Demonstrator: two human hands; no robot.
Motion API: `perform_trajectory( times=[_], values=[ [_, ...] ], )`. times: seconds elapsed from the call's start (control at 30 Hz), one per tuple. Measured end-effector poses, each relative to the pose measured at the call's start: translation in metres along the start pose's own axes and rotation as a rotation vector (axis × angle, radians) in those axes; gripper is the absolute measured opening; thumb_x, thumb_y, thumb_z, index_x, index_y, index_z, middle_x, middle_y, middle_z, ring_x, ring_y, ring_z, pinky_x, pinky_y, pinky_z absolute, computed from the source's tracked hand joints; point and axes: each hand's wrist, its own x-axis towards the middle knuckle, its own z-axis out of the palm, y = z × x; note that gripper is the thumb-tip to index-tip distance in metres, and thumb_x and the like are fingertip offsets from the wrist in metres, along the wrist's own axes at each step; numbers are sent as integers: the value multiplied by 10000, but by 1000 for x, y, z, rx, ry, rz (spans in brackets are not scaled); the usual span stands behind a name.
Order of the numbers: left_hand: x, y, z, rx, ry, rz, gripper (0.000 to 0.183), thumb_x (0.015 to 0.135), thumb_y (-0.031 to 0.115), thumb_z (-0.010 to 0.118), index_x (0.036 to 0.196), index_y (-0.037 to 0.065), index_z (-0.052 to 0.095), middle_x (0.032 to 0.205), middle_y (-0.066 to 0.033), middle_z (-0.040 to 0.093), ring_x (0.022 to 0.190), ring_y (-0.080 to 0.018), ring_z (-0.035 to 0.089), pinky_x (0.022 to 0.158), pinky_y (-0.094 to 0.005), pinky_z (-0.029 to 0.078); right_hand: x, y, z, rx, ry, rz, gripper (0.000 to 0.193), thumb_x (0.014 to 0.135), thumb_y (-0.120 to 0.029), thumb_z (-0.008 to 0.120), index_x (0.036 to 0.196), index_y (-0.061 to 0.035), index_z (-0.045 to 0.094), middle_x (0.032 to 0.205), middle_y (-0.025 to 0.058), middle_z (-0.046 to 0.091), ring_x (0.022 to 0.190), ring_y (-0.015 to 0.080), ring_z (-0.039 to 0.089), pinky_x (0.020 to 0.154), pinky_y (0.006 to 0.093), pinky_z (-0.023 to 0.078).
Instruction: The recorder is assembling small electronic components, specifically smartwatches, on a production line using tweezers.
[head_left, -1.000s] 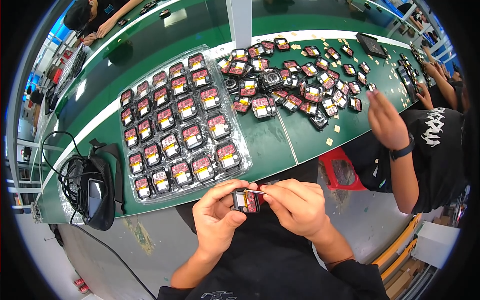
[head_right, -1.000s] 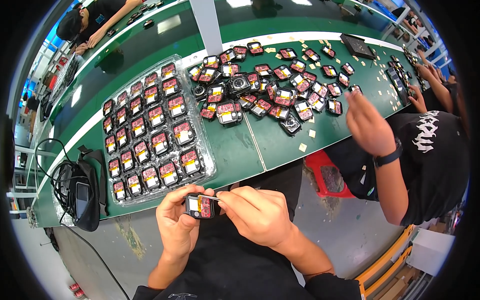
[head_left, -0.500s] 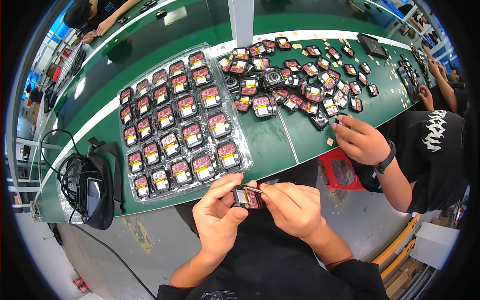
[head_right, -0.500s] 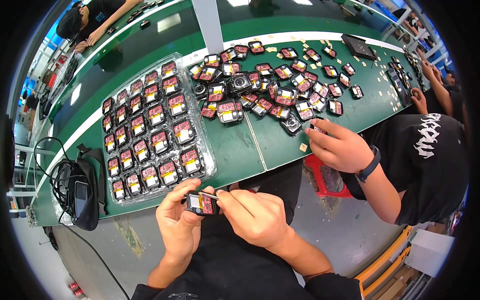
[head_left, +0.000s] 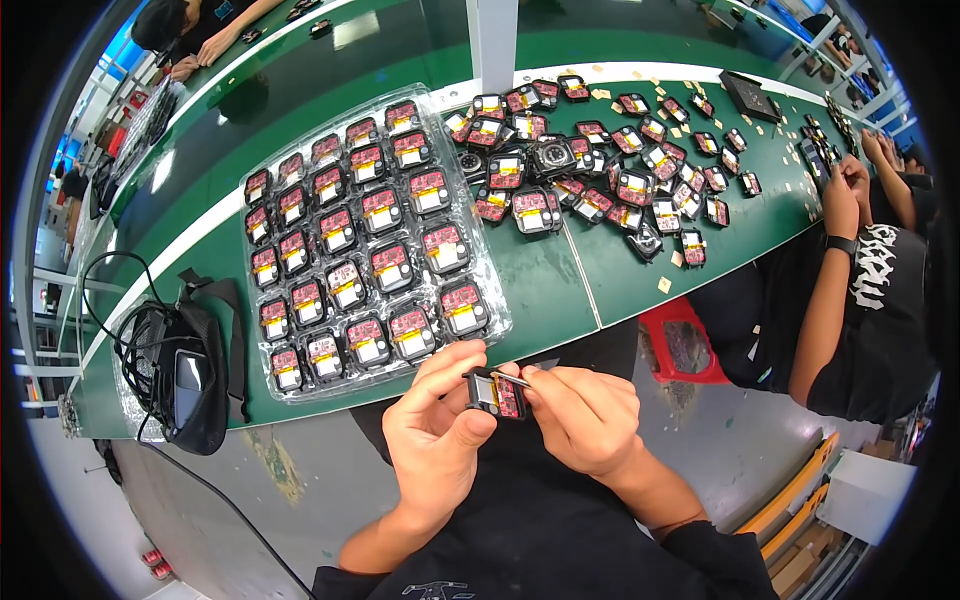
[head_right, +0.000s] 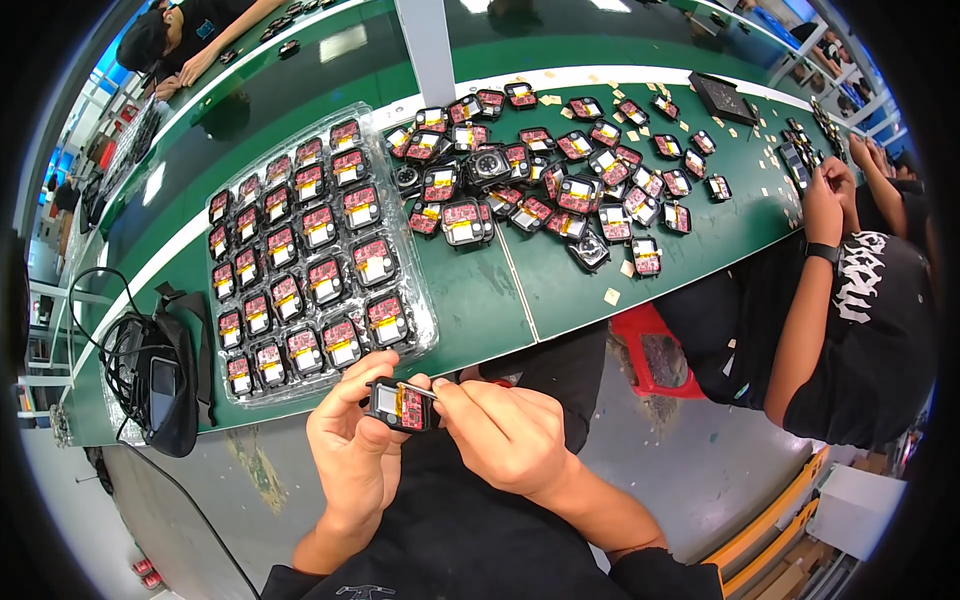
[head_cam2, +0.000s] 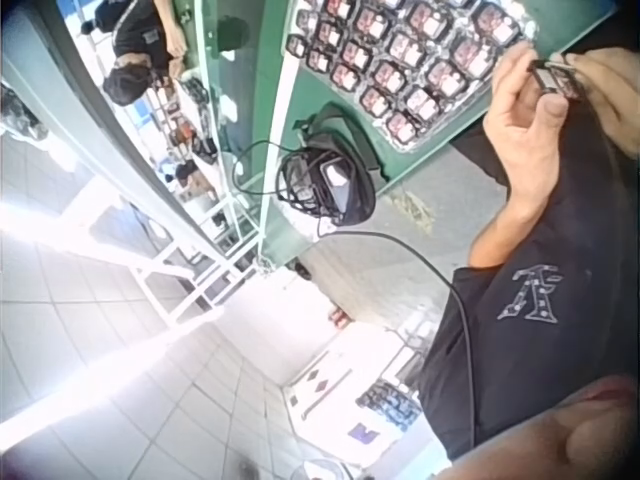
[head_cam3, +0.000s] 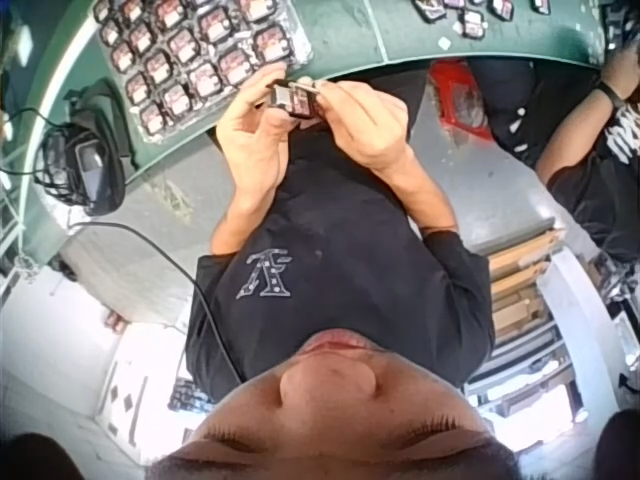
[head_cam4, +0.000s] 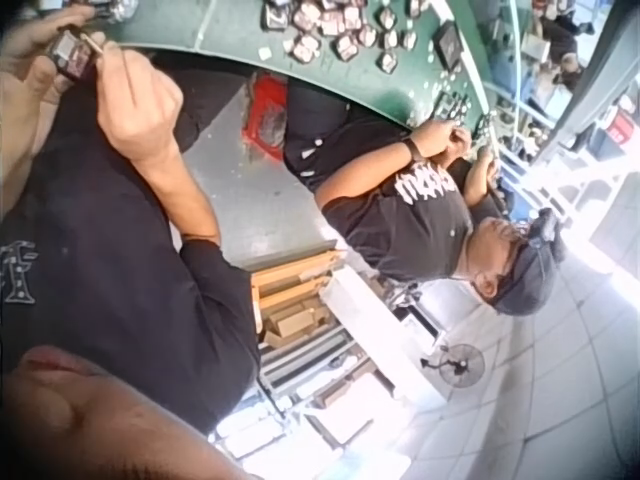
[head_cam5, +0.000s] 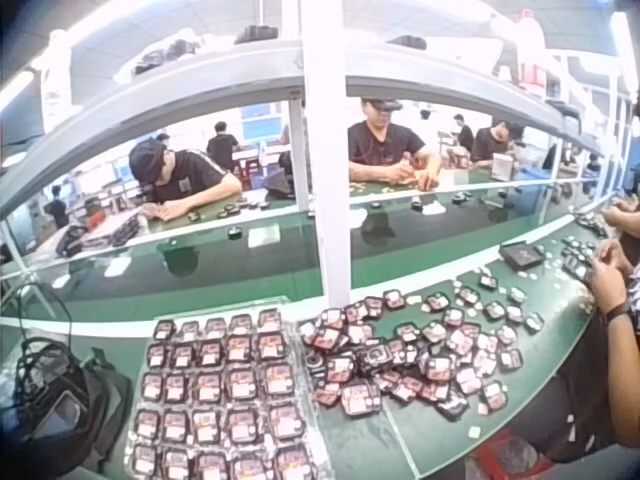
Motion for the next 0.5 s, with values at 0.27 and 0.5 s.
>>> perform_trajectory(
  times=[0.27, 0.5],
  values=[
    [1, 0, 2, 28, -41, 48, 545, 849, 148, 853, 1300, -73, 643, 1409, -194, 562, 1186, -314, 662, 1017, -433, 563, -1, 3, -7, -6, -64, -17, 289, 736, -14, 805, 1014, 24, 733, 770, 70, 670, 543, 174, 633, 473, 290, 490],
    [1, 1, -1, 47, -73, 79, 530, 851, 118, 848, 1303, -68, 645, 1404, -195, 561, 1180, -327, 666, 996, -433, 576, 1, 3, -11, 77, -102, 25, 273, 753, -9, 803, 1014, 27, 731, 804, 75, 685, 570, 182, 657, 489, 298, 514]
  ],
)
